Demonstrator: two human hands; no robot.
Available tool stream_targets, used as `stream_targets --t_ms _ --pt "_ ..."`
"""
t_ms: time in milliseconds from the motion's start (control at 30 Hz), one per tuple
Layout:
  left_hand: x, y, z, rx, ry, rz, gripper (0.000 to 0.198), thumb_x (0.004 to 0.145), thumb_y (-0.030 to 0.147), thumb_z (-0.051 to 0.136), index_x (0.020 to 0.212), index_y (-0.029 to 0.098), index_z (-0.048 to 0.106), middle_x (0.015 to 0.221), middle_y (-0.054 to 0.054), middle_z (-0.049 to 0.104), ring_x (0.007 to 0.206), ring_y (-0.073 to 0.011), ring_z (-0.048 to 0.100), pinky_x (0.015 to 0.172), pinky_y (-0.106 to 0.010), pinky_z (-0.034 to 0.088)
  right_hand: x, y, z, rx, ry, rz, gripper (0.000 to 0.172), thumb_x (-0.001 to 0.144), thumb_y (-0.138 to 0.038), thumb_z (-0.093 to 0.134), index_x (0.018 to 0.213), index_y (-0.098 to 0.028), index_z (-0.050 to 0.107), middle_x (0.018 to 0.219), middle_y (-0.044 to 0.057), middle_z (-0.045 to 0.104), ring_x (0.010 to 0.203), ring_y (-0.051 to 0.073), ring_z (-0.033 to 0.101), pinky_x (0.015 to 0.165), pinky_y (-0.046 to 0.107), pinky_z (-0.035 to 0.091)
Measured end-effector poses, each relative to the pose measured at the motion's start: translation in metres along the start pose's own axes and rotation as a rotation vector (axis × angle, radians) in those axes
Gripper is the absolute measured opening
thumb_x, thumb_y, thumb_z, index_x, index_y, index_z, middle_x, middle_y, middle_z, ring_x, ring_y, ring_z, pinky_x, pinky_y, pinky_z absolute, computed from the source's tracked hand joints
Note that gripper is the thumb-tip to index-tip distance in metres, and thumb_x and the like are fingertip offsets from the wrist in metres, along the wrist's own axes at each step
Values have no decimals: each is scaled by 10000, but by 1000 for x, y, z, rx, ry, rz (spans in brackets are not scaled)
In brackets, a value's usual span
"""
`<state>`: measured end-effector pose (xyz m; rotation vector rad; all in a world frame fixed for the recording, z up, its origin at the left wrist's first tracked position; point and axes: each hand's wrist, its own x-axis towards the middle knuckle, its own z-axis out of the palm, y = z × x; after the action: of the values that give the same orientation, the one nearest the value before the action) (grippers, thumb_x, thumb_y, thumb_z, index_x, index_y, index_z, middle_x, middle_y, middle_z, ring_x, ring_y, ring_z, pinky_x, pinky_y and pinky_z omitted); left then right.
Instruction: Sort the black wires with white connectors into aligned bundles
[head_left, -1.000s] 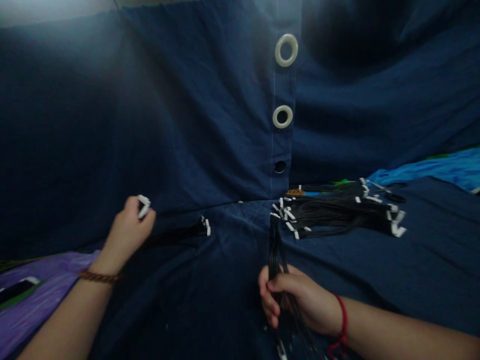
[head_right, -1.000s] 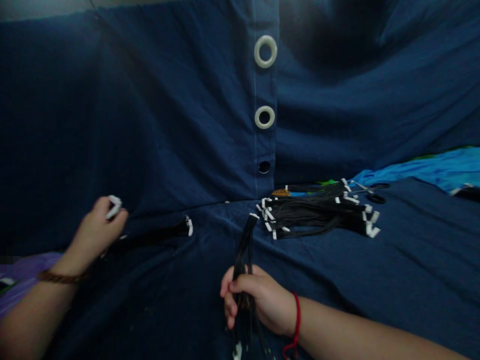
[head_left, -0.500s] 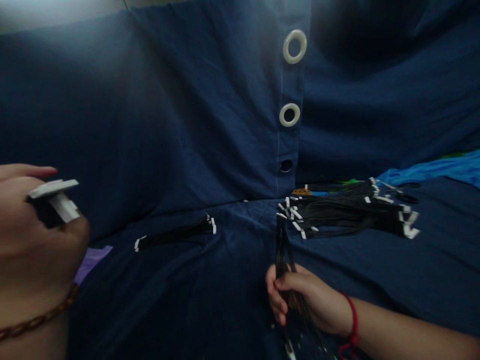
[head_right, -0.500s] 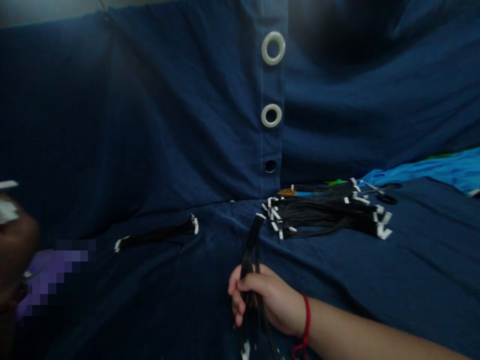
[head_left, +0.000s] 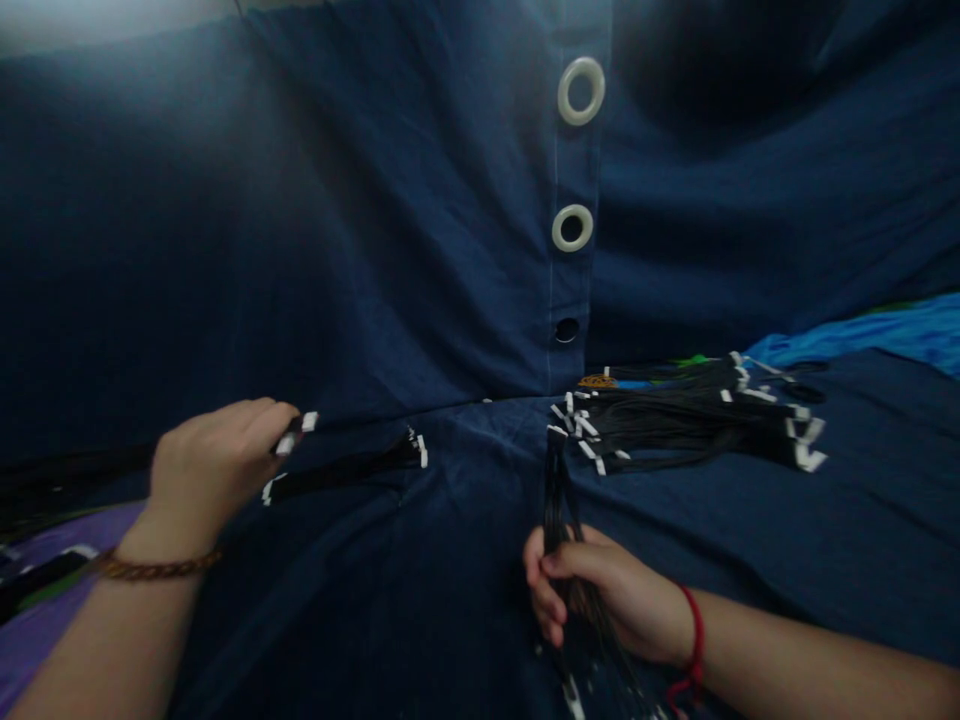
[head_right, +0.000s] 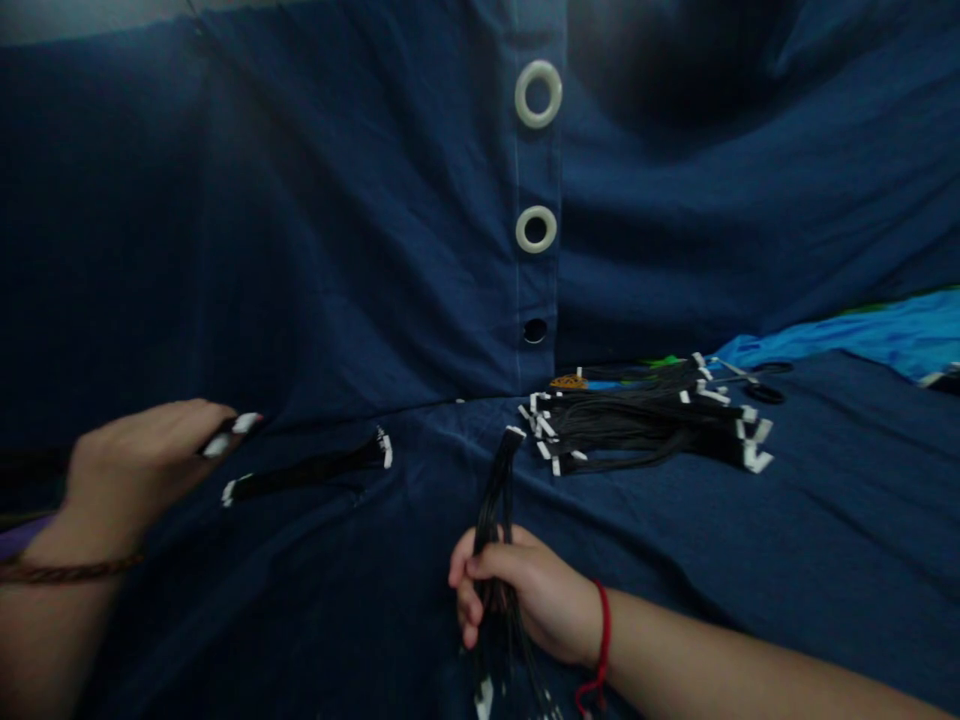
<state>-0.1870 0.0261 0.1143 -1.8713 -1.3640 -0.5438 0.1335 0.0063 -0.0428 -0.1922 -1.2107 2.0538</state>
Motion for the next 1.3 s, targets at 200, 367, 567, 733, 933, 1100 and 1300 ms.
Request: stream_targets --t_ms 200,367,567,733,933,1100,1300 --pt "-5 36 92 -80 -396 79 177 855 290 482 897 142 569 835 -22 592 652 -129 558 573 -281 458 1 0 2 -9 18 8 229 881 -329 481 844 -119 564 658 -30 560 538 81 549 515 229 466" --pt "6 47 148 -276 -580 138 244 845 291 509 1043 152 546 1036 -66 584 850 -183 589 713 -369 503 2 1 1 -26 34 4 232 882 -330 480 838 -118 564 651 -32 557 527 77 544 503 222 461" --pt "4 41 158 -419 -623 160 235 837 282 522 1027 148 556 1061 -69 576 891 -196 579 748 -392 491 2 2 0 -13 32 24 243 883 -336 476 822 -118 563 624 -38 546 510 74 538 483 212 452" --pt "-2 49 145 -498 -516 142 213 839 269 518 1015 159 566 1106 -71 561 958 -210 552 817 -429 453 2 1 1 -3 36 30 250 883 -342 473 819 -119 565 619 -39 547 519 78 544 499 222 458" --pt "10 30 135 -617 -280 -90 231 851 284 496 1032 157 561 1078 -71 581 984 -219 549 853 -451 429 2 0 1 -8 51 41 254 883 -346 472 818 -119 564 624 -37 549 516 77 542 497 221 457" --pt "15 19 130 -770 -154 -277 287 867 329 461 1067 142 546 1050 -76 609 944 -211 584 833 -443 449 2 -1 2 -13 60 50 259 885 -350 468 821 -119 566 619 -38 548 512 76 541 495 220 457" --pt "18 29 117 -873 -103 -341 237 834 323 487 963 144 574 968 -73 654 927 -206 603 835 -398 452 1 -1 2 -16 67 56 262 885 -353 467 822 -119 566 612 -40 546 510 77 542 494 221 456"
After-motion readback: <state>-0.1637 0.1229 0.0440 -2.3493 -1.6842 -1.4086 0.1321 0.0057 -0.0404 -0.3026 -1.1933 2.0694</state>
